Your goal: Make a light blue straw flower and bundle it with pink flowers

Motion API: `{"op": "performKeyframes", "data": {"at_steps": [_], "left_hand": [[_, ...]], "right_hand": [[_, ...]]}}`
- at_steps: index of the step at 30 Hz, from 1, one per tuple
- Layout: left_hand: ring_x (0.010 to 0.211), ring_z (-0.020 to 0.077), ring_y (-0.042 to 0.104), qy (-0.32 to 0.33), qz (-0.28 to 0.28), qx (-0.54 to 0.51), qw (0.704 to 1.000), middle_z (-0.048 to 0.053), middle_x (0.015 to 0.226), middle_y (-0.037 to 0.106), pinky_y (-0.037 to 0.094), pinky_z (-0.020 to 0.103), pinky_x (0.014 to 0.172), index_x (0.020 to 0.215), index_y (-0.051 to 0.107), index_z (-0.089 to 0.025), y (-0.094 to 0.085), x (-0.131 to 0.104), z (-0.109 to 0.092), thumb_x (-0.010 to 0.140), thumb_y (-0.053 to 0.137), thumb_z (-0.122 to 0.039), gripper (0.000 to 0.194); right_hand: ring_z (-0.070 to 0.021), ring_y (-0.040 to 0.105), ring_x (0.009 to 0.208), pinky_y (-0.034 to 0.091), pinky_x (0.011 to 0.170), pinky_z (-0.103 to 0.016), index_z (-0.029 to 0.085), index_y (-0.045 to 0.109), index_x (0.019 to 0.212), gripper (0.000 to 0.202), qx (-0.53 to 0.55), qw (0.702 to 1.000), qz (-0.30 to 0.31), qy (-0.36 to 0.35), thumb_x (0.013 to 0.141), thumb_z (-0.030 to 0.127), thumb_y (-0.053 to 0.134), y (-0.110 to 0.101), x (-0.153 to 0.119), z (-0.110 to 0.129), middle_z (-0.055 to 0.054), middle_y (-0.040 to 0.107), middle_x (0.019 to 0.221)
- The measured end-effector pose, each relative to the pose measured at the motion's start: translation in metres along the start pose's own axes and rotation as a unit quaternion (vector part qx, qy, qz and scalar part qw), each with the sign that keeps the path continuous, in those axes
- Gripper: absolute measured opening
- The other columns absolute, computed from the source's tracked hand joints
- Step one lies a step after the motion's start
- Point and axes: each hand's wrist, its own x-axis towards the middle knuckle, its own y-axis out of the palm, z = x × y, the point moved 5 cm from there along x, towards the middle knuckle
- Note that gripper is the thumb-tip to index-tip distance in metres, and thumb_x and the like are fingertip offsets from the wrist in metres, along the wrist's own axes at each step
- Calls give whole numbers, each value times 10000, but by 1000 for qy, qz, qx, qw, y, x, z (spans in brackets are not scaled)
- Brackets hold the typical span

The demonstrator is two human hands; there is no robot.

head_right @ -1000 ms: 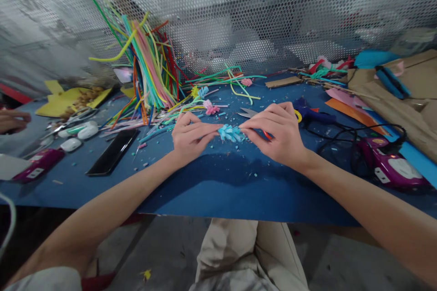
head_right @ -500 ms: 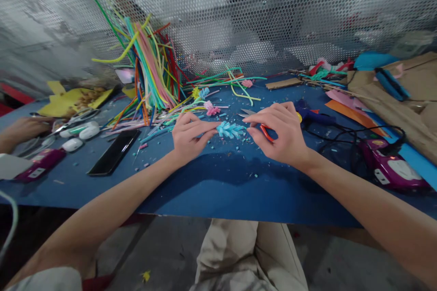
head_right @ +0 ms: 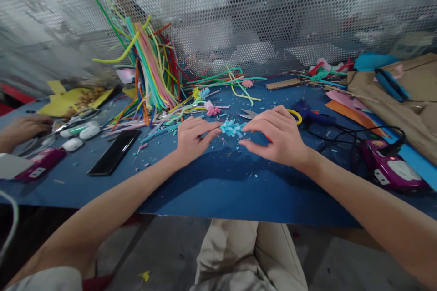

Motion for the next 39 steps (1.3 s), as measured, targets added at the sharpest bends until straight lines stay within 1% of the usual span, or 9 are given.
{"op": "performKeyframes", "data": {"at_steps": [8,14,20,27,29,32,35,37,39], "left_hand": [[625,112,624,3,11,11,1000,-10,731,752,358,296,628,991,782,-247,0,1,-1,979,631,-393,211],[651,106,671,-6,0,-7,1000,-16,770,772,393,278,636,952,781,-239,2,0,2,971,647,-364,184],[813,141,723,-71,63,-16,995,11,903,793,470,267,747,957,771,-222,12,-4,14,1016,551,-410,296],[652,122,609,-110,146,-27,983,-9,737,708,406,256,647,886,714,-203,16,-1,16,1057,415,-436,416],[630,118,576,-113,171,-37,978,-14,702,672,385,252,633,864,687,-197,18,0,15,1058,403,-432,416],[604,110,540,-117,190,-50,974,-23,676,634,359,248,617,848,663,-193,19,-1,13,1058,402,-434,413],[592,113,533,-118,206,-49,970,-25,646,605,337,254,597,830,657,-190,19,-2,12,1063,384,-436,435],[622,120,566,-111,212,-47,970,-17,684,638,352,257,610,868,673,-191,20,-2,10,1067,369,-431,435],[680,128,618,-98,209,-49,972,-6,789,704,393,256,647,996,693,-201,20,-3,9,1063,389,-429,386]], "right_hand": [[-197,711,765,499,752,-394,293,675,888,115,1,1000,-17,17,859,358,766,0,0,-2,21,770,840],[-198,712,787,480,752,-384,274,681,915,153,5,1000,-10,26,868,396,762,0,1,-5,8,760,835],[-210,709,826,483,766,-387,261,680,992,170,5,999,8,34,874,355,757,0,1,-10,-20,759,878],[-264,703,1054,516,899,-430,244,661,1202,316,26,995,78,64,901,336,696,8,1,-11,-74,749,1176],[-252,704,1036,523,899,-417,244,681,1167,256,36,993,86,73,923,316,663,10,1,-12,-68,759,1147],[-226,702,892,520,815,-391,246,710,1026,133,32,992,86,87,944,320,638,11,1,-13,-52,779,979],[-211,674,790,485,748,-387,255,705,920,128,17,990,101,98,955,345,621,12,1,-14,-35,769,860],[-208,665,782,463,744,-390,255,698,902,129,11,989,111,98,955,341,617,13,1,-14,-28,764,848],[-206,656,793,448,750,-389,246,690,895,115,12,988,119,95,950,317,618,13,2,-14,-26,758,852]]}}
